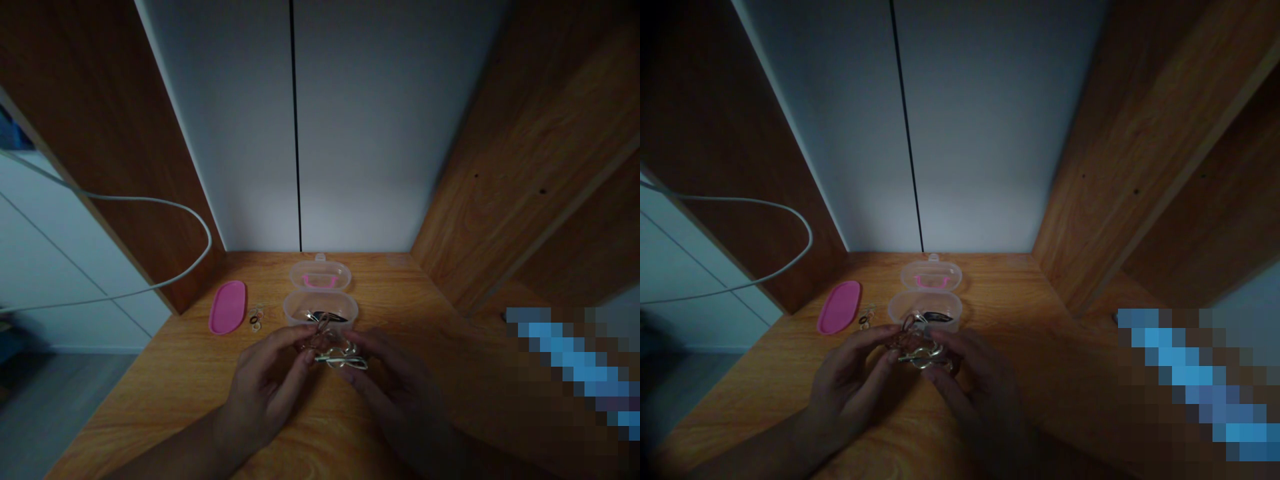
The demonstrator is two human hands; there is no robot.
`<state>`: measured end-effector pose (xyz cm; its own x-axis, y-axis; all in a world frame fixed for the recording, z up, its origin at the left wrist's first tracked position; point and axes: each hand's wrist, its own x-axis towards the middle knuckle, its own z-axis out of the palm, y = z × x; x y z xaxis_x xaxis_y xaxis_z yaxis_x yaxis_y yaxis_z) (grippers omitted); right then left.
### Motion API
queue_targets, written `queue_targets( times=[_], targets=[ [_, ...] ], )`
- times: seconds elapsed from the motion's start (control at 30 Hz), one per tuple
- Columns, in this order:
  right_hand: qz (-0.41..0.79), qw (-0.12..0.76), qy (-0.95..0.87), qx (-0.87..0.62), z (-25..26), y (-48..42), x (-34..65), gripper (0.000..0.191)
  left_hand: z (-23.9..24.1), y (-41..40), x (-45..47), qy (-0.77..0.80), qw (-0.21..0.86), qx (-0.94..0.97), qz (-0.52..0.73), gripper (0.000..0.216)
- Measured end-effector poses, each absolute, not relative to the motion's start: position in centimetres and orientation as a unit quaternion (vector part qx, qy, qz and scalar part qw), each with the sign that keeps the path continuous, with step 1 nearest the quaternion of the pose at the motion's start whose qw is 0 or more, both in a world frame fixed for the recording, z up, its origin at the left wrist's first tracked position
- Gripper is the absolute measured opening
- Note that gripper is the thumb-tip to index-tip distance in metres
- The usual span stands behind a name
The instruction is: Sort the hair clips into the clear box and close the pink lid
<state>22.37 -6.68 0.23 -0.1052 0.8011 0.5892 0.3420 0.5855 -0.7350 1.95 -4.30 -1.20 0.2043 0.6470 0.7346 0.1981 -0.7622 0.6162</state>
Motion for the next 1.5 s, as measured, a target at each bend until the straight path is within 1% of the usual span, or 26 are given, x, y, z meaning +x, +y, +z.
queue_targets(
  times=[0.2,0.27,0.33,0.37,0.43,0.47,0.63,0.7,0.83,0.9,1.07,1.2,1.27,1.5],
  targets=[
    [0.218,0.528,-0.721,-0.393,0.5,-6.8,22.5,0.032,0.0,-4.3,2.0,0.24,0.205,0.778,0.543,0.031],
    [0.23,0.54,-0.715,-0.381,0.6,-6.8,22.5,0.024,0.3,-4.3,2.1,0.242,0.203,0.78,0.54,0.028],
    [0.244,0.552,-0.707,-0.369,0.6,-6.9,22.6,0.007,0.6,-4.4,2.3,0.24,0.193,0.782,0.541,0.026],
    [0.25,0.557,-0.701,-0.368,0.6,-6.8,22.6,0.006,0.6,-4.4,2.3,0.238,0.189,0.783,0.543,0.025],
    [0.264,0.567,-0.686,-0.372,0.4,-6.8,22.5,0.019,0.8,-4.5,2.3,0.235,0.185,0.783,0.545,0.025],
    [0.274,0.571,-0.677,-0.373,0.3,-6.8,22.5,0.022,0.8,-4.5,2.2,0.232,0.186,0.783,0.546,0.026],
    [0.361,0.6,-0.62,-0.352,0.0,-7.1,21.8,0.024,0.8,-4.5,1.9,0.225,0.193,0.788,0.539,0.034],
    [0.404,0.609,-0.58,-0.362,0.0,-7.2,21.5,0.027,0.8,-4.5,1.9,0.221,0.189,0.795,0.533,0.037],
    [0.474,0.582,-0.534,-0.39,-0.2,-7.2,21.3,0.029,0.8,-4.5,2.1,0.219,0.173,0.802,0.528,0.039],
    [0.477,0.575,-0.534,-0.394,-0.3,-7.0,21.4,0.026,0.7,-4.4,2.3,0.224,0.165,0.802,0.528,0.037],
    [0.433,0.582,-0.568,-0.389,-0.3,-6.6,21.5,0.013,0.4,-4.2,2.6,0.228,0.169,0.802,0.525,0.033],
    [0.444,0.586,-0.575,-0.359,-0.1,-6.6,21.3,0.022,0.1,-4.2,2.6,0.247,0.195,0.795,0.518,0.02],
    [0.454,0.592,-0.565,-0.351,-0.1,-6.6,21.1,0.027,-0.2,-4.4,2.6,0.263,0.207,0.787,0.518,0.018],
    [0.468,0.596,-0.551,-0.349,-0.2,-6.5,21.2,0.029,-1.9,-4.5,2.5,0.288,0.273,0.752,0.526,0.024]
  ],
)
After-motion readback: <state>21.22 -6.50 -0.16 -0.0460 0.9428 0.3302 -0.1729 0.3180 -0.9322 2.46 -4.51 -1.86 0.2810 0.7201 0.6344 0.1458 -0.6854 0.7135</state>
